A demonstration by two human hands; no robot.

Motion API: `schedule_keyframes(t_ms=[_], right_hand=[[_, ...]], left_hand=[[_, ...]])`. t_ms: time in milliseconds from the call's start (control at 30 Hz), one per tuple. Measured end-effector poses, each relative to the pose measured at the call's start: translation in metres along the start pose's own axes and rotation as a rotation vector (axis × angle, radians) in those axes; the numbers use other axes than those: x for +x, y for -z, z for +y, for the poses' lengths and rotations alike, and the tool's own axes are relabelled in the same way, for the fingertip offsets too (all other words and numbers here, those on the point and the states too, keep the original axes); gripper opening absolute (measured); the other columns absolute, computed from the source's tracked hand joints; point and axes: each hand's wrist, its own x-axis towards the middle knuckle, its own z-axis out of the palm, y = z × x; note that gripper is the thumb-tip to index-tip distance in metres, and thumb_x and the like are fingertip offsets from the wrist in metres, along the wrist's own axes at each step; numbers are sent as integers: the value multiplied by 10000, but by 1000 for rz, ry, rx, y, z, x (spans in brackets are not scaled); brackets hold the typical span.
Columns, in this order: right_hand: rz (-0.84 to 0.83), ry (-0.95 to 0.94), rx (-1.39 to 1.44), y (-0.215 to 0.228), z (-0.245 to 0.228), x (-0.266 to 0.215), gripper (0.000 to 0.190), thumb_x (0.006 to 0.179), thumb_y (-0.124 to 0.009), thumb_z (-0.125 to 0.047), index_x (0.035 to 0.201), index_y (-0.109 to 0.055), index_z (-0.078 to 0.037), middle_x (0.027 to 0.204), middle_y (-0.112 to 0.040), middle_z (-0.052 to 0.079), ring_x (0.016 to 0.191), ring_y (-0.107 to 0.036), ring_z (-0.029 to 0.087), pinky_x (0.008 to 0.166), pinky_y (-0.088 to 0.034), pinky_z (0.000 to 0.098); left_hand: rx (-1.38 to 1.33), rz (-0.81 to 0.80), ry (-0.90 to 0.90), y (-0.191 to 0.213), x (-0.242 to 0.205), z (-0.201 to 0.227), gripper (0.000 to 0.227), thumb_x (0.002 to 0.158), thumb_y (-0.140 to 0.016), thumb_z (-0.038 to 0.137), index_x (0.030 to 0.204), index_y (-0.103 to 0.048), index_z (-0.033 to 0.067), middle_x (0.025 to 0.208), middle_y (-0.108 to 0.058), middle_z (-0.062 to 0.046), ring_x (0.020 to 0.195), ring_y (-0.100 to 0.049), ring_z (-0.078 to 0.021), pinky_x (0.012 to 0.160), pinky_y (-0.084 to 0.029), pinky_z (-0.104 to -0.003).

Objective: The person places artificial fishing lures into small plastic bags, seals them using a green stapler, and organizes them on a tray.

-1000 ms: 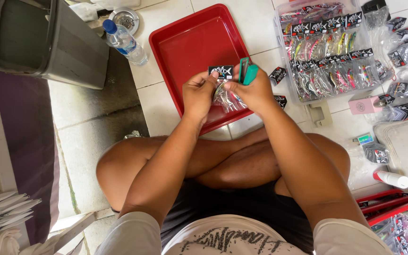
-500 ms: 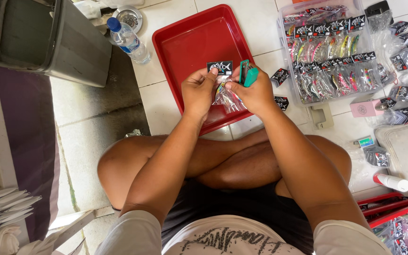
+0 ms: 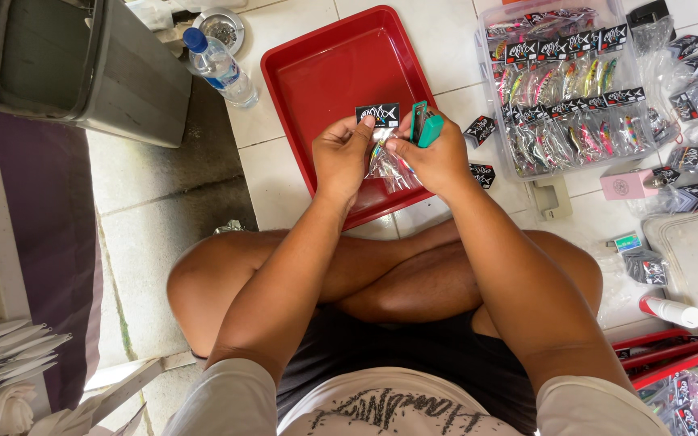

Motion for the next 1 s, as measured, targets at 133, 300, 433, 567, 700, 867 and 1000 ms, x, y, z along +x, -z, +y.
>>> schedule_keyframes(t_ms=[133, 300, 433, 567, 700, 867, 1000], right_hand=[[1, -2, 12, -1, 1, 0, 272, 817, -912, -50, 970, -687, -47, 852, -692, 121, 779, -719, 200, 727, -599, 316], [-11, -3, 53, -1, -1, 0, 264, 830, -900, -36, 968, -675, -26, 835, -669, 134, 727, -721, 205, 692, -609, 310], [-13, 16, 51, 0, 2, 1, 276, 826, -910, -41, 968, -674, -17, 841, -668, 144, 730, -721, 219, 679, -607, 322], [-15, 4, 45, -1, 2, 1, 268, 833, -902, -39, 967, -671, -20, 840, -670, 139, 704, -724, 216, 654, -610, 311], [-25, -26, 80, -2, -1, 1, 254, 844, -883, -29, 973, -665, -18, 836, -651, 124, 686, -724, 200, 656, -615, 297], [-3, 35, 131, -5, 8, 2, 308, 828, -914, -70, 967, -643, -27, 887, -693, 106, 778, -706, 162, 722, -584, 300], [47, 102, 115, 0, 17, 4, 292, 862, -893, -60, 960, -621, -18, 845, -652, 113, 771, -692, 189, 709, -547, 286]], left_hand=[[-9, 5, 6, -2, -2, 3, 130, 914, -808, 139, 974, -799, 24, 705, -721, -42, 669, -691, -79, 647, -622, -214], [-21, 5, 15, -4, -4, 4, 131, 922, -796, 142, 972, -794, 21, 714, -724, -53, 678, -709, -96, 655, -630, -225], [-12, -3, 14, -4, -7, 8, 127, 929, -788, 145, 979, -797, 28, 706, -724, -37, 671, -700, -83, 644, -625, -220], [-2, 4, 9, -3, -4, 4, 125, 932, -783, 143, 973, -797, 25, 704, -723, -42, 670, -698, -84, 644, -625, -224], [30, 6, -5, -1, -3, 3, 121, 943, -776, 149, 982, -802, 37, 693, -717, -23, 669, -668, -58, 631, -614, -212], [63, -4, -37, -1, -2, -4, 103, 932, -782, 134, 964, -802, 38, 699, -749, -79, 666, -711, -89, 652, -618, -219], [60, -44, -41, -3, -3, -10, 96, 912, -805, 113, 948, -800, 24, 720, -760, -118, 683, -731, -120, 688, -631, -249]])
